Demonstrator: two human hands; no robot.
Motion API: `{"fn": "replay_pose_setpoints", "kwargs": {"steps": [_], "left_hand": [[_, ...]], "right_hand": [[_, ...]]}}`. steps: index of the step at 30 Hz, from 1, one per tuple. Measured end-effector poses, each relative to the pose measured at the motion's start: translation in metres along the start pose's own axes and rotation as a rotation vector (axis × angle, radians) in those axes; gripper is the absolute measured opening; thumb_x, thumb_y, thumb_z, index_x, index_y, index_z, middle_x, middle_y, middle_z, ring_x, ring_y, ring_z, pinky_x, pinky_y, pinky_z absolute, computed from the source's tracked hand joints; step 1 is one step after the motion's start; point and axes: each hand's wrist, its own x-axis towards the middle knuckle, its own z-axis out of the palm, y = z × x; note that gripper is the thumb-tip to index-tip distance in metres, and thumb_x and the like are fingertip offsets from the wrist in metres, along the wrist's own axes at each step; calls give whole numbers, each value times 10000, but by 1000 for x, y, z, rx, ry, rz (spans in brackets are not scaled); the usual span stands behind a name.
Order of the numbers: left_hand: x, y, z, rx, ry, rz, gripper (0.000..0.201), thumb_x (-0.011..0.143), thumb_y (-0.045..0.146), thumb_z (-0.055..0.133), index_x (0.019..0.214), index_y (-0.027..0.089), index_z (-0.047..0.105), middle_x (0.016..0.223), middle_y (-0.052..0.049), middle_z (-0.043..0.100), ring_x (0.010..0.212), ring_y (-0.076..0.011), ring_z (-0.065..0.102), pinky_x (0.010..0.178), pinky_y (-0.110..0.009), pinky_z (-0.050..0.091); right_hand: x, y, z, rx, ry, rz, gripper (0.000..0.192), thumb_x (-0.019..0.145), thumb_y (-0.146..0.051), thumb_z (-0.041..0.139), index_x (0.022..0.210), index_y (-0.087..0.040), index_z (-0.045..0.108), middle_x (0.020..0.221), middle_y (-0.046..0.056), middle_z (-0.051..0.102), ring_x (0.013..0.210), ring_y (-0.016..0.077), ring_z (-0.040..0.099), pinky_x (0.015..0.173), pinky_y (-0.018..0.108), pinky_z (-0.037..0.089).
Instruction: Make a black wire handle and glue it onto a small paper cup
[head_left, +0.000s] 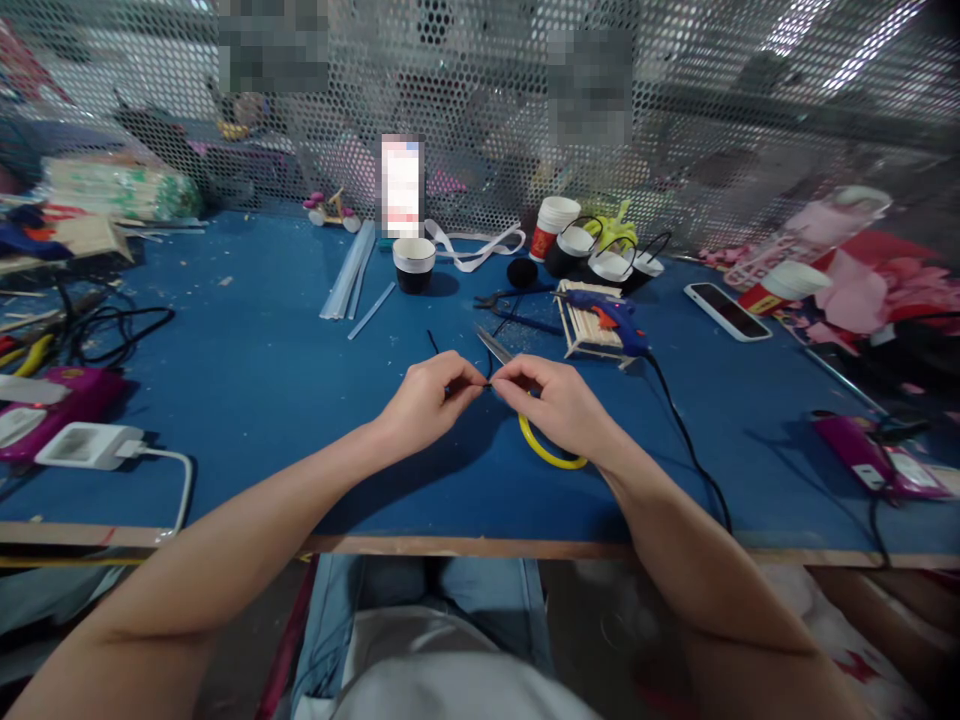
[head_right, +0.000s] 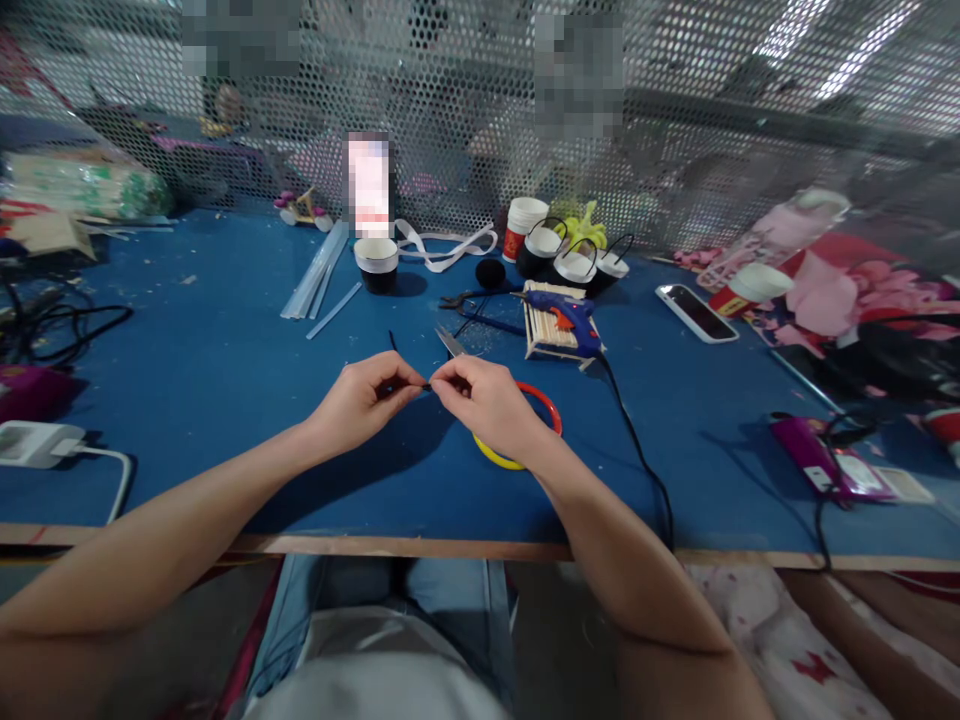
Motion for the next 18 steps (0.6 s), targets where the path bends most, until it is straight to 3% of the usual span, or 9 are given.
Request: {"fn": "replay_pose_setpoints", "kwargs": {"steps": [18], "left_hand": [[-1, 0, -1, -3, -8, 8, 84, 790, 136, 524, 781, 137, 608, 720, -21, 602, 651, -87, 532, 589, -200, 399]], "right_hand": [[-1, 2, 0, -59, -15, -62, 125, 819, -205, 498, 771, -161, 605, 712, 10, 595, 618, 96, 494, 569, 225, 369]]}}
